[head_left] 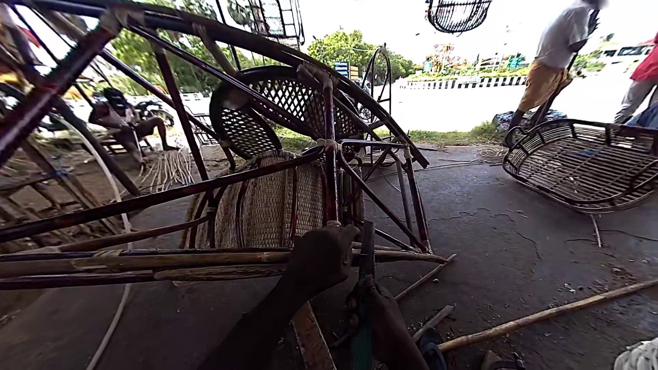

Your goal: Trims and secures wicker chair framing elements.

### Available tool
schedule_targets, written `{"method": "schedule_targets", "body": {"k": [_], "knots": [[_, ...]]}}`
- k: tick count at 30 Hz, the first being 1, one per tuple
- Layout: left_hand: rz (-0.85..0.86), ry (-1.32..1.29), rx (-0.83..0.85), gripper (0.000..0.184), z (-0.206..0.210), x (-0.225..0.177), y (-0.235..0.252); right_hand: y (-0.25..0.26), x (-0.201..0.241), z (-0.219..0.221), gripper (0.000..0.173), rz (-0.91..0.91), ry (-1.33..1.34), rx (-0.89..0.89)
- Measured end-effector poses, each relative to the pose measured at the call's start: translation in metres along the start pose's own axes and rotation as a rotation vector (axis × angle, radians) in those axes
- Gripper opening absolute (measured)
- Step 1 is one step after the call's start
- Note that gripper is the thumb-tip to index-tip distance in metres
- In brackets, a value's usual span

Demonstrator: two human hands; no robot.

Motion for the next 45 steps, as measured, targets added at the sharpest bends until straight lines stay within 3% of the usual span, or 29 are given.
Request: {"method": "schedule_targets", "body": {"k": [3,6,7,10,13,15,20,24,29,33,38,41,45], "knots": [[-0.025,-0.018,-0.003,0.028,0.0,0.004,0.001,-0.004,0.001,0.002,0.048,0.098,0.091,0.095],[-0.029,-0.022,-0.004,0.028,-0.001,0.003,0.001,-0.019,0.016,0.013,0.044,-0.019,0.341,0.55],[-0.027,-0.03,-0.01,0.029,-0.003,0.004,0.004,-0.025,0.033,0.015,0.044,-0.102,0.322,0.591],[-0.052,-0.058,0.02,0.035,-0.001,0.008,0.003,-0.029,0.064,-0.006,0.051,-0.26,0.168,0.235],[0.004,-0.008,0.071,0.025,0.001,0.007,0.007,-0.03,0.062,-0.03,0.049,-0.194,-0.121,-0.054],[0.079,0.073,0.097,0.013,0.006,0.001,0.01,-0.032,0.044,-0.043,0.042,-0.119,-0.226,-0.141],[0.085,0.214,0.046,0.013,0.023,-0.023,0.009,-0.041,0.012,-0.073,0.023,-0.075,-0.219,-0.267],[0.054,0.245,-0.067,0.011,0.025,-0.029,0.001,-0.044,0.009,-0.077,0.029,-0.072,-0.345,-0.337],[0.282,0.273,-0.051,0.017,0.029,-0.036,0.002,-0.046,0.02,-0.099,0.021,-0.126,-0.449,-0.622],[0.411,0.235,-0.021,0.018,0.028,-0.039,0.001,-0.067,0.02,-0.15,0.024,-0.13,-0.609,-0.852],[0.462,0.185,-0.032,0.018,0.022,-0.033,0.007,-0.093,-0.059,-0.248,0.021,0.178,-0.372,-0.902],[0.394,0.225,0.03,0.011,0.02,-0.028,0.011,-0.105,-0.119,-0.283,0.026,0.352,-0.522,-0.96],[0.34,0.204,0.107,0.031,0.037,-0.015,0.016,-0.114,-0.16,-0.305,0.038,0.494,-0.633,-1.031]]}}
Point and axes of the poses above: each hand's wrist, its own y-axis towards the middle knuckle, its own z-axis out of the palm, x = y × z, the point moved 9 cm from there along y, towards the middle knuckle, and after that the axes turned 11 degrees about z, right-handed, at the moved point
